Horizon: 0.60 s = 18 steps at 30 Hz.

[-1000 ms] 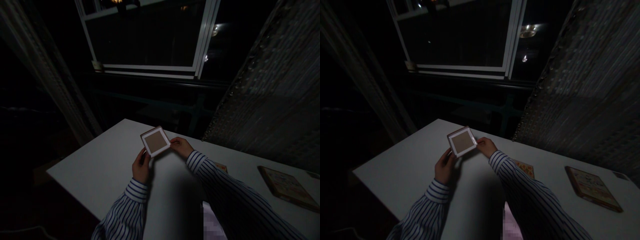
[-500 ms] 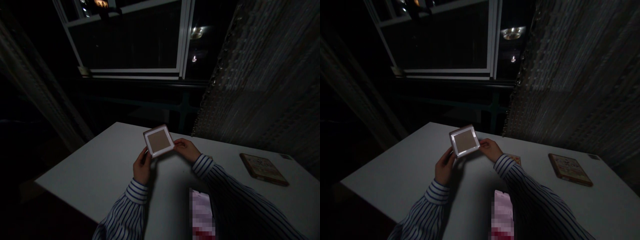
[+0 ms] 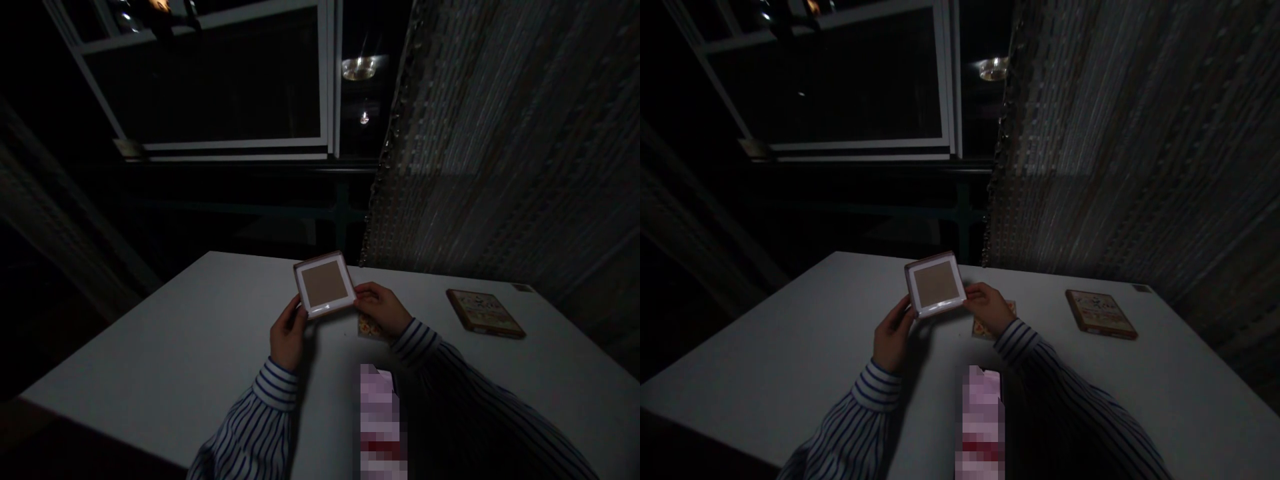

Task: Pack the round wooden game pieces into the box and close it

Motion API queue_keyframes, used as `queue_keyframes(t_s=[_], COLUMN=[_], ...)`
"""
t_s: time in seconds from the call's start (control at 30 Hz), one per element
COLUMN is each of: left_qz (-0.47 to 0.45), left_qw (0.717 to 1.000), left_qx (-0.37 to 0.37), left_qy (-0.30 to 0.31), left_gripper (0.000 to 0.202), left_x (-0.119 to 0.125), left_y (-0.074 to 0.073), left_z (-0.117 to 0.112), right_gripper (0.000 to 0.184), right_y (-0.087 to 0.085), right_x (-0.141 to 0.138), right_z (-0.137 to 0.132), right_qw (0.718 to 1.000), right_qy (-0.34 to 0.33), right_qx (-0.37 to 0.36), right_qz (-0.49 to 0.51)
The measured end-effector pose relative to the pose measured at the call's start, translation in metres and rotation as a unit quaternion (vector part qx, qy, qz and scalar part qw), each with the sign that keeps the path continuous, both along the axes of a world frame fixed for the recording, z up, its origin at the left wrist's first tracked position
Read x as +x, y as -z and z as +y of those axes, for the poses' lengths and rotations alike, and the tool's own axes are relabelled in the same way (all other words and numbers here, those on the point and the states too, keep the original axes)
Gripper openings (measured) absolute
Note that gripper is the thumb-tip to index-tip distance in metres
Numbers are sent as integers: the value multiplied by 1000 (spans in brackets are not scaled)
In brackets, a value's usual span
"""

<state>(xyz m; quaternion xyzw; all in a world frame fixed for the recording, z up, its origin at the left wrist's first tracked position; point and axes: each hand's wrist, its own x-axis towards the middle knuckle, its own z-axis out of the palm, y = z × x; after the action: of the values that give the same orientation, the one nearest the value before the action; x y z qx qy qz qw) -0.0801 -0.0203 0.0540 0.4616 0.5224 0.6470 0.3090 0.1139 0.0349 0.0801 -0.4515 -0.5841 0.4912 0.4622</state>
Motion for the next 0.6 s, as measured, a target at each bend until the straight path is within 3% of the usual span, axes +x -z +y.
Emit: queue_keyframes(t_s=[0.6], left_qz=[-27], left_qw=[996], left_qx=[-19], left_qy=[82], left_gripper=[41], left_x=[46], left_y=[13], left_z=[13], right_gripper=[36], right_y=[31], right_x=[53], right_z=[-25], right_qw=[999], right_qy=[53], right_qx=[-10], right_qz=[6])
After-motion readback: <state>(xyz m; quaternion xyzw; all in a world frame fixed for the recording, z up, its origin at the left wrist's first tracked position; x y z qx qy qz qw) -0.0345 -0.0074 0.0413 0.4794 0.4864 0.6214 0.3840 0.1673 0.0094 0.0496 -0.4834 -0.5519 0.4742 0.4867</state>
